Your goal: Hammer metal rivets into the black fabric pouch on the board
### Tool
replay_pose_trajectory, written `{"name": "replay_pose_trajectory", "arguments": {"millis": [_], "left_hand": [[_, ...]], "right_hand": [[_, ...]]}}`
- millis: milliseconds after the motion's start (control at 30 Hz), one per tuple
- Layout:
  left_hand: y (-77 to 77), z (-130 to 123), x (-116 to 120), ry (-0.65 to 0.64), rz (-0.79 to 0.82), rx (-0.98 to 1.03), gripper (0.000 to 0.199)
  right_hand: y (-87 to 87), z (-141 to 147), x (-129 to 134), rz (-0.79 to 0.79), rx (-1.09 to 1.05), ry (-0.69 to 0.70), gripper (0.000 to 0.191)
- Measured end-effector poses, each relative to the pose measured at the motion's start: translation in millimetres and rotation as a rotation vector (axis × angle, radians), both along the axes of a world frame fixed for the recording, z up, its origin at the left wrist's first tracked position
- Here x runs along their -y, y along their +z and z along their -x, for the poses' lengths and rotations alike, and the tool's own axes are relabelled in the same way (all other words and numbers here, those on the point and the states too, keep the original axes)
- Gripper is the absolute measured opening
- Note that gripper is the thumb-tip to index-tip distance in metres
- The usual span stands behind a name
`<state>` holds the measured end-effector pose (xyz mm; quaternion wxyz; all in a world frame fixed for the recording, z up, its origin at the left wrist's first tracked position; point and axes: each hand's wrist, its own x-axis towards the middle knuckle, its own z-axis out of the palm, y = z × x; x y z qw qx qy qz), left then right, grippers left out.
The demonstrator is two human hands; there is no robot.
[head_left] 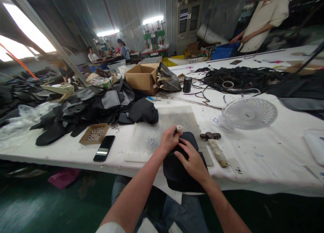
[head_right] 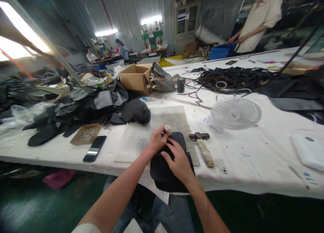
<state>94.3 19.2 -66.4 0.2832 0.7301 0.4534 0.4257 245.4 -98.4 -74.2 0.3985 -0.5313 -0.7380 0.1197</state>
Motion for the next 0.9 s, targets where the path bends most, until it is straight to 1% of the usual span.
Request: {"name": "replay_pose_trajectory", "arguments": {"millis": [33, 67, 100, 133, 167, 200, 233, 267, 333, 400, 467, 533, 567, 600, 667, 700, 733, 767, 800, 833, 867, 900], "left_hand": [[-1.2, 0.5, 0.6, 0.008, 0.005, 0.019, 0.004], [-2.3, 1.1, 1.0, 0.012, 0.01, 0.032, 0.003], [-3.2, 1.8, 1.3, 0.014, 0.012, 0.036, 0.003], [-3.9, 2.3, 1.5, 0.014, 0.012, 0.032, 0.003], [-4.5, 2.7, 1.8, 0.015, 0.008, 0.022, 0.003], [-4.9, 2.9, 2.0, 0.015, 0.004, 0.011, 0.003], [-5.3, 3.1, 2.4, 0.016, -0.002, 0.004, 0.003], [-5.6, 3.2, 2.8, 0.017, -0.007, 0.002, 0.004], [-6.0, 3.5, 3.7, 0.018, -0.014, 0.011, 0.004], [-6.4, 4.1, 4.5, 0.018, -0.018, 0.028, 0.004], [-6.7, 4.9, 5.0, 0.015, -0.021, 0.035, 0.005], [-7.2, 5.5, 4.9, 0.012, -0.026, 0.036, 0.005], [-7.6, 5.7, 4.6, 0.011, -0.028, 0.037, 0.006], [-8.0, 5.9, 4.3, 0.01, -0.029, 0.039, 0.006], [-8.7, 6.0, 3.7, 0.007, -0.029, 0.044, 0.007], [-9.0, 6.1, 3.4, 0.007, -0.028, 0.047, 0.007], [-9.0, 6.1, 3.3, 0.008, -0.027, 0.049, 0.008], [-8.9, 6.2, 3.3, 0.01, -0.026, 0.052, 0.008], [-8.5, 6.3, 3.5, 0.013, -0.024, 0.055, 0.009], [-7.9, 6.5, 3.9, 0.015, -0.022, 0.057, 0.009], [-7.3, 6.7, 4.4, 0.016, -0.019, 0.059, 0.01], [-6.6, 6.9, 4.9, 0.017, -0.018, 0.06, 0.01]], "right_hand": [[4.8, -11.6, 2.0, -0.024, -0.063, -0.046, 0.042], [9.0, -25.5, 4.2, -0.051, -0.074, -0.129, 0.041], [12.0, -41.1, 6.2, -0.069, -0.022, -0.245, 0.042], [13.8, -57.4, 7.6, -0.065, 0.083, -0.373, 0.046], [14.4, -73.2, 8.1, -0.027, 0.216, -0.482, 0.052], [14.0, -87.5, 7.7, 0.053, 0.347, -0.554, 0.059], [13.1, -99.4, 6.3, 0.164, 0.447, -0.584, 0.064], [12.1, -108.3, 4.2, 0.28, 0.505, -0.58, 0.066], [11.2, -116.7, -1.5, 0.451, 0.531, -0.539, 0.062], [13.7, -115.2, -7.5, 0.511, 0.537, -0.543, 0.053], [21.1, -109.0, -12.0, 0.502, 0.542, -0.59, 0.046], [35.8, -101.7, -13.5, 0.48, 0.452, -0.599, 0.045], [46.5, -97.9, -12.7, 0.47, 0.345, -0.567, 0.048], [59.4, -93.6, -10.6, 0.459, 0.201, -0.51, 0.052], [90.6, -82.7, -2.9, 0.426, -0.101, -0.347, 0.059], [107.2, -75.9, 2.0, 0.383, -0.205, -0.278, 0.06], [123.0, -68.2, 7.0, 0.309, -0.247, -0.235, 0.06], [136.7, -60.0, 11.4, 0.199, -0.224, -0.221, 0.059], [147.2, -51.5, 14.6, 0.066, -0.155, -0.227, 0.057], [153.5, -43.0, 16.2, -0.071, -0.07, -0.247, 0.055], [155.6, -34.9, 15.7, -0.185, 0.005, -0.267, 0.053], [153.7, -27.3, 13.3, -0.253, 0.061, -0.272, 0.053]]}}
